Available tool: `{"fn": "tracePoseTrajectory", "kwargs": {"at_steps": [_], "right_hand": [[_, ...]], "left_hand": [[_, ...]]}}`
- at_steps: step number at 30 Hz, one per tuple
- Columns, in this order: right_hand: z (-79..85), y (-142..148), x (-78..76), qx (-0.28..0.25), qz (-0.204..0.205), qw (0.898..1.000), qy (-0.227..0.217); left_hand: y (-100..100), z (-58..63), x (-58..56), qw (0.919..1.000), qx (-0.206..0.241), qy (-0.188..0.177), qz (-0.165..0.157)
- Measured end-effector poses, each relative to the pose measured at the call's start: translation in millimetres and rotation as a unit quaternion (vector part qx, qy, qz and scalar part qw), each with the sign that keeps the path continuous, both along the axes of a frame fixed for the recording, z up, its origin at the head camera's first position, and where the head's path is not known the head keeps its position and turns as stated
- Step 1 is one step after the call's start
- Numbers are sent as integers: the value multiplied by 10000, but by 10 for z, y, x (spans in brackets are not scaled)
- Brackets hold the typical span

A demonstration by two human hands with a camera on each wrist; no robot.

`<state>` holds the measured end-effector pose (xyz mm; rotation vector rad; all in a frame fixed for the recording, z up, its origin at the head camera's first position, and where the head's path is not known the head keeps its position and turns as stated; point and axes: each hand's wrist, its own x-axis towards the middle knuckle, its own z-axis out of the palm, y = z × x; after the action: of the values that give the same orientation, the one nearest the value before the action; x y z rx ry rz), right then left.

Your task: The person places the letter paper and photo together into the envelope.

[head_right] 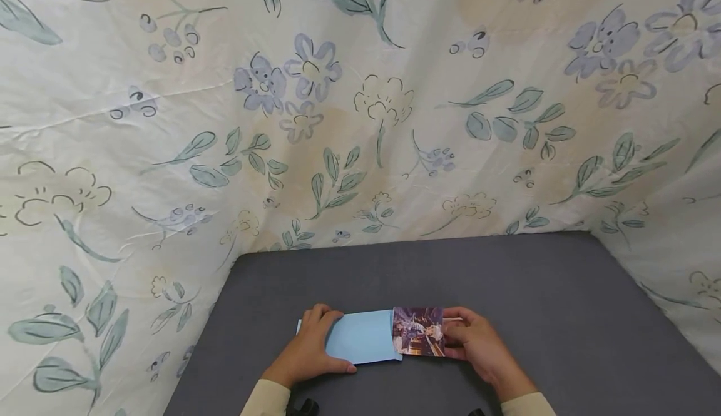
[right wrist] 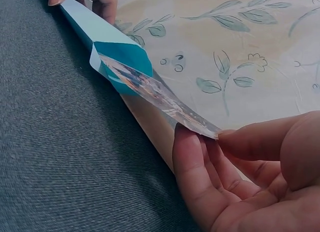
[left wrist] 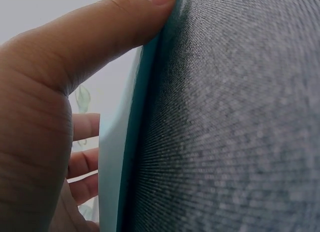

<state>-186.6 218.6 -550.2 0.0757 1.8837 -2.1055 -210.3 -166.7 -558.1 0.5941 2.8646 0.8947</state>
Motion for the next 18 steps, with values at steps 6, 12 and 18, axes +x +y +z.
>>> {"fn": "tracePoseTrajectory", "kwargs": {"at_steps": [6, 12, 18], "right_hand": [[-23, -12, 1, -16, 191, 9998, -5], [-46, -19, -1, 24, 238, 9997, -71], [-46, -20, 1, 48, 270, 9996, -87]], "left_hand": [[-5, -5, 8, 10000, 15, 36, -26], [-6, -1, 13, 10000, 31, 41, -31], [-8, 0, 8, 10000, 43, 51, -33]]}}
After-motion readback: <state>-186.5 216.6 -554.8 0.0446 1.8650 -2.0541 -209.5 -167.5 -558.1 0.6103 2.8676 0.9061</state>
